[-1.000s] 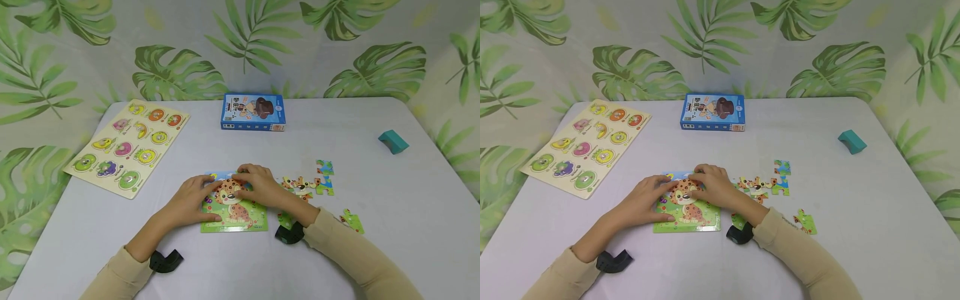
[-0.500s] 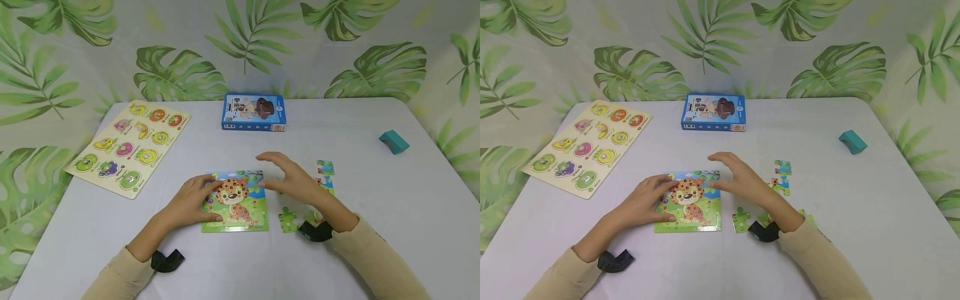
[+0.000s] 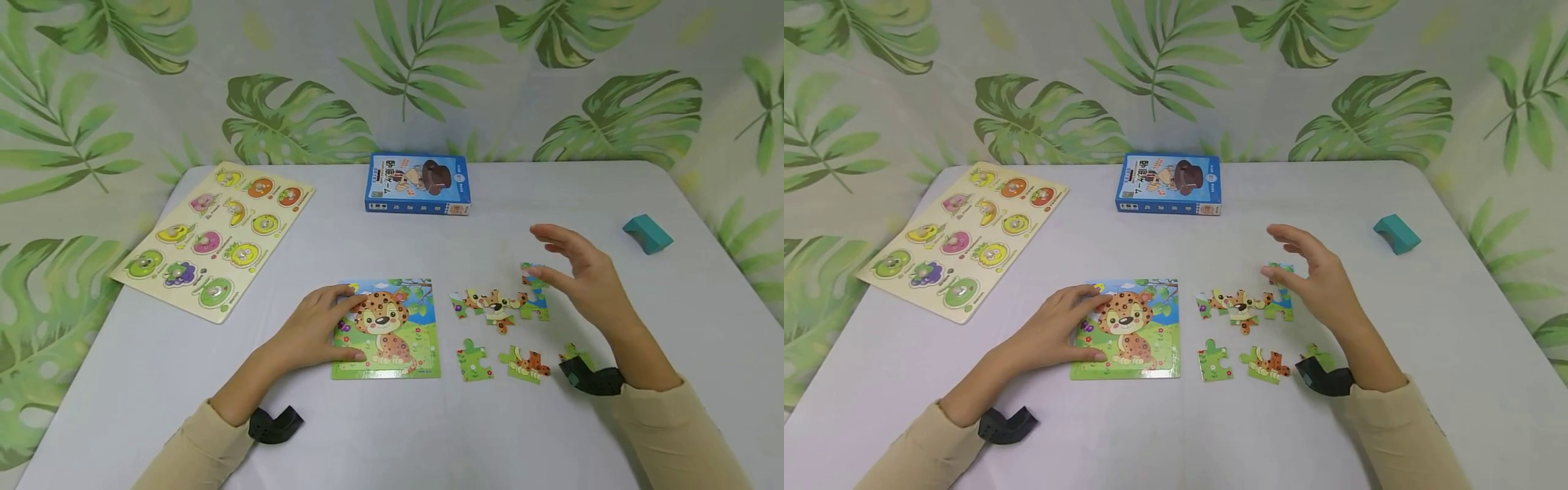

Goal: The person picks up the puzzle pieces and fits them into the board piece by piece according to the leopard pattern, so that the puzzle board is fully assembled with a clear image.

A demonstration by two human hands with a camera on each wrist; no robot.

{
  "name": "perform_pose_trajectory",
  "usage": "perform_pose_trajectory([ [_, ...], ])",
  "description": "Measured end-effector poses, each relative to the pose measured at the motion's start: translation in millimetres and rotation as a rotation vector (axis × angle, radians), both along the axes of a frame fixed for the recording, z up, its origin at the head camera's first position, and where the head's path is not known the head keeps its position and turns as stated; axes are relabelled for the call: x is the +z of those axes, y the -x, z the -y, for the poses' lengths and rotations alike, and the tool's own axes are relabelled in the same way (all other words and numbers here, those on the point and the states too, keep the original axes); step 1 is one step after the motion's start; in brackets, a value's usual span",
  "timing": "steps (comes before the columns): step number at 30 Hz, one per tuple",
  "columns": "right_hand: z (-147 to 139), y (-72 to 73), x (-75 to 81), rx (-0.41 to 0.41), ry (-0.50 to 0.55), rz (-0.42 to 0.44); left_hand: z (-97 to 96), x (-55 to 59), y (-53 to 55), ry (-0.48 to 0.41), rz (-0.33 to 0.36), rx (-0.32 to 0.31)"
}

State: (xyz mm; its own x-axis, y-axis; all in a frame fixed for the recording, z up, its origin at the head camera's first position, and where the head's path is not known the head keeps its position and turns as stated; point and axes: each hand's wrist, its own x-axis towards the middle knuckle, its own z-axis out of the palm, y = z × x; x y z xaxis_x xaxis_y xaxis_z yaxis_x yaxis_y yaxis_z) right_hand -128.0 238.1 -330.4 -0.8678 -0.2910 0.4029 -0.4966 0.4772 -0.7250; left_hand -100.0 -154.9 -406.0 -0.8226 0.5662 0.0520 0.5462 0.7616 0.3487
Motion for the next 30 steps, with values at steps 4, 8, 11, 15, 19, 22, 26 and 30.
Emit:
perform_pose_trajectory([
  [4, -13.0, -0.1, -6.4, -0.032, 0.039, 0.007, -0.5, 0.7, -0.2, -0.001, 0.009, 0.003],
  [8, -19.3, 1.6, -14.1, -0.043, 0.052, 0.023, -0.8, 1.4, -0.4, 0.0, 0.015, 0.006],
  [11, -27.5, 7.9, -26.4, -0.049, 0.046, 0.049, -0.7, 1.6, -0.6, 0.001, 0.016, 0.006],
  [15, -40.4, 16.0, -44.0, -0.07, 0.006, 0.096, -0.7, 1.7, -0.7, -0.001, 0.015, 0.005],
  [19, -48.4, 19.0, -54.4, -0.095, -0.031, 0.171, -0.7, 2.0, -0.8, -0.004, 0.014, 0.006],
  [22, -52.0, 19.7, -59.0, -0.126, -0.068, 0.246, -0.6, 2.2, -0.9, -0.006, 0.018, 0.006],
  [26, -54.0, 21.2, -64.1, -0.155, -0.128, 0.322, -0.6, 2.5, -1.2, -0.005, 0.02, 0.008],
  [30, -54.8, 21.7, -68.2, -0.163, -0.166, 0.361, -0.6, 2.0, -1.1, -0.006, 0.016, 0.008],
])
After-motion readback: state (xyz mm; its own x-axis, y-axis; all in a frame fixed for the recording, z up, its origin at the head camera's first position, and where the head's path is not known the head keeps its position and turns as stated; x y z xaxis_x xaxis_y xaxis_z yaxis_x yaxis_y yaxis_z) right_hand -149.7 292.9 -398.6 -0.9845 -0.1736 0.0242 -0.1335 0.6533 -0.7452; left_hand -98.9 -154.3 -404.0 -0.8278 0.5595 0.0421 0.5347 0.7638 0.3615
